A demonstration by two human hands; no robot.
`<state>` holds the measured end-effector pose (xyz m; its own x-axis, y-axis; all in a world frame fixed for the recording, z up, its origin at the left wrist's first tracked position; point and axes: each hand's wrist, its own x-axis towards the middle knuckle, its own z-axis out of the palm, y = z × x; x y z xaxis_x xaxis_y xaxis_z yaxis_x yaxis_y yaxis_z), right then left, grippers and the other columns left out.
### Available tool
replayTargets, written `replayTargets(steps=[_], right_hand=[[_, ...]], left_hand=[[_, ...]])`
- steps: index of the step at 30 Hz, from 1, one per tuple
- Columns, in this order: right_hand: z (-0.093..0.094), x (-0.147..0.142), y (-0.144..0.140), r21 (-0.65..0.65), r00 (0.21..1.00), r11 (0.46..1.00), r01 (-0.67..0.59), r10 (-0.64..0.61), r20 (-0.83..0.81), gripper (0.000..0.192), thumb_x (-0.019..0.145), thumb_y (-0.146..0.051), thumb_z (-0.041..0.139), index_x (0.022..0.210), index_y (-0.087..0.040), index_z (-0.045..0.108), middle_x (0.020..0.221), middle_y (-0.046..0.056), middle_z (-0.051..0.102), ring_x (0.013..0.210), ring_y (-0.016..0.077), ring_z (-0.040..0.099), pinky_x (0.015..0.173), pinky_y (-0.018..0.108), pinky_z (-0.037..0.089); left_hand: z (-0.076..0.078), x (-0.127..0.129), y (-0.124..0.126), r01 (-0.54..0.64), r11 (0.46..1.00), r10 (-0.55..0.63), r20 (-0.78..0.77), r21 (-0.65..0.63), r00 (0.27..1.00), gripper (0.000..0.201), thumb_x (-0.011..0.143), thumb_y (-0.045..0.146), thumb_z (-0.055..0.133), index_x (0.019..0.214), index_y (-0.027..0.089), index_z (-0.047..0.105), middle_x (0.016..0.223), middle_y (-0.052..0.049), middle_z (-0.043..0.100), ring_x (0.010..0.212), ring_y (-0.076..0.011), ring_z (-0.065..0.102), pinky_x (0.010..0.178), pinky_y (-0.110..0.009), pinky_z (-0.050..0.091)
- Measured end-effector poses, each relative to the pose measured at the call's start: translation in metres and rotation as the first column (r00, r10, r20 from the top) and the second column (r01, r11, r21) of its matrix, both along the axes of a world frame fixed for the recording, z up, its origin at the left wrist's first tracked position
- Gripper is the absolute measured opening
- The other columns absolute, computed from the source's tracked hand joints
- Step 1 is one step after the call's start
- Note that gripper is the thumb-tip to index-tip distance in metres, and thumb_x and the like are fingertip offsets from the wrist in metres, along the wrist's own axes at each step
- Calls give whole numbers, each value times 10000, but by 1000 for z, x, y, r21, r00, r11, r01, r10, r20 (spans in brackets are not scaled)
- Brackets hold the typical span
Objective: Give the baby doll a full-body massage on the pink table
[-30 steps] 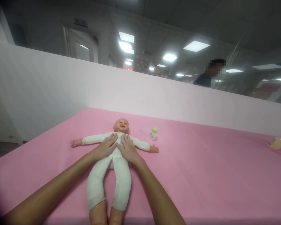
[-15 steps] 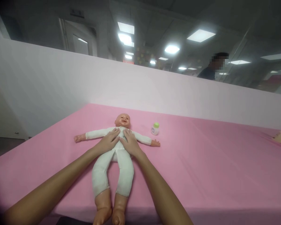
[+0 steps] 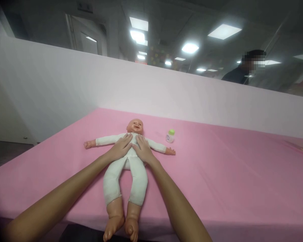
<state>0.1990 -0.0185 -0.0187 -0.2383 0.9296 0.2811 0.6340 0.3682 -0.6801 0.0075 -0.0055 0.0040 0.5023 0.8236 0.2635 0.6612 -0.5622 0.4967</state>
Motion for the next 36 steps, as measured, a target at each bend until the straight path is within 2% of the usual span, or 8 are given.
replayTargets(steps=[4, 8, 16, 19, 22, 26, 33, 36], right_hand=[[8, -1, -9, -33, 999, 999, -26, 27, 18, 787, 993, -669, 336, 1621, -217, 190, 1701, 28, 90, 1587, 223, 25, 1284, 457, 21], [11, -1, -15, -32, 1000, 999, -24, 24, -15, 793, 974, -695, 370, 1610, -238, 246, 1697, 28, 127, 1586, 243, 53, 1283, 472, 48], [9, 0, -5, -26, 1000, 1000, -1, 0, -18, 797, 960, -697, 404, 1601, -240, 280, 1690, 25, 161, 1585, 245, 59, 1282, 470, 39], [9, 0, -6, -35, 1000, 999, -9, 8, -6, 806, 968, -692, 387, 1608, -221, 253, 1695, 29, 128, 1586, 241, 40, 1283, 462, 35], [8, 0, -8, -42, 1000, 999, -29, 29, -1, 809, 975, -690, 366, 1616, -218, 218, 1700, 26, 92, 1587, 232, 20, 1283, 458, 26], [9, -1, -11, -43, 1000, 999, -21, 21, 10, 808, 979, -697, 337, 1617, -218, 210, 1701, 31, 93, 1587, 237, 1, 1280, 475, 3], [10, 0, -7, -24, 1000, 1000, -2, 2, 14, 799, 979, -682, 367, 1606, -198, 264, 1695, 47, 136, 1587, 242, 34, 1281, 467, 20], [8, 0, -6, -13, 1000, 1000, -1, 0, -1, 790, 978, -674, 386, 1599, -198, 284, 1692, 51, 156, 1585, 245, 57, 1282, 473, 39]], left_hand=[[5, 0, -6, 5, 998, -5, 7, 59, 1000, 607, 1030, 423, 296, 1537, 107, 400, 1638, -130, 310, 1555, -294, 201, 1266, -517, 176], [9, 1, -11, 0, 991, -8, 63, 131, 998, 531, 1014, 405, 355, 1428, 138, 554, 1553, -116, 474, 1507, -285, 339, 1247, -467, 268], [-2, -1, 3, 5, 1000, -5, 19, 8, 1000, 608, 1030, 445, 293, 1580, 187, 326, 1668, -80, 216, 1571, -266, 116, 1268, -538, 118], [0, 0, 1, 4, 1000, -4, 26, -1, 1000, 607, 1027, 437, 295, 1572, 174, 344, 1662, -85, 240, 1568, -266, 139, 1270, -528, 124], [3, 0, -4, -9, 998, 6, 56, 55, 998, 583, 1011, 405, 335, 1512, 131, 451, 1614, -108, 367, 1546, -264, 243, 1272, -476, 182], [3, 1, -7, -27, 993, 16, 103, 111, 995, 532, 1001, 405, 374, 1434, 155, 555, 1550, -95, 478, 1511, -258, 335, 1258, -446, 249], [-1, 2, 0, -4, 1000, 4, 39, 4, 999, 625, 1023, 436, 303, 1573, 140, 340, 1668, -89, 231, 1571, -273, 129, 1274, -522, 117], [1, 2, -1, -6, 1000, 6, 31, 4, 999, 638, 1021, 431, 303, 1576, 117, 327, 1667, -98, 233, 1570, -275, 133, 1273, -516, 124]])
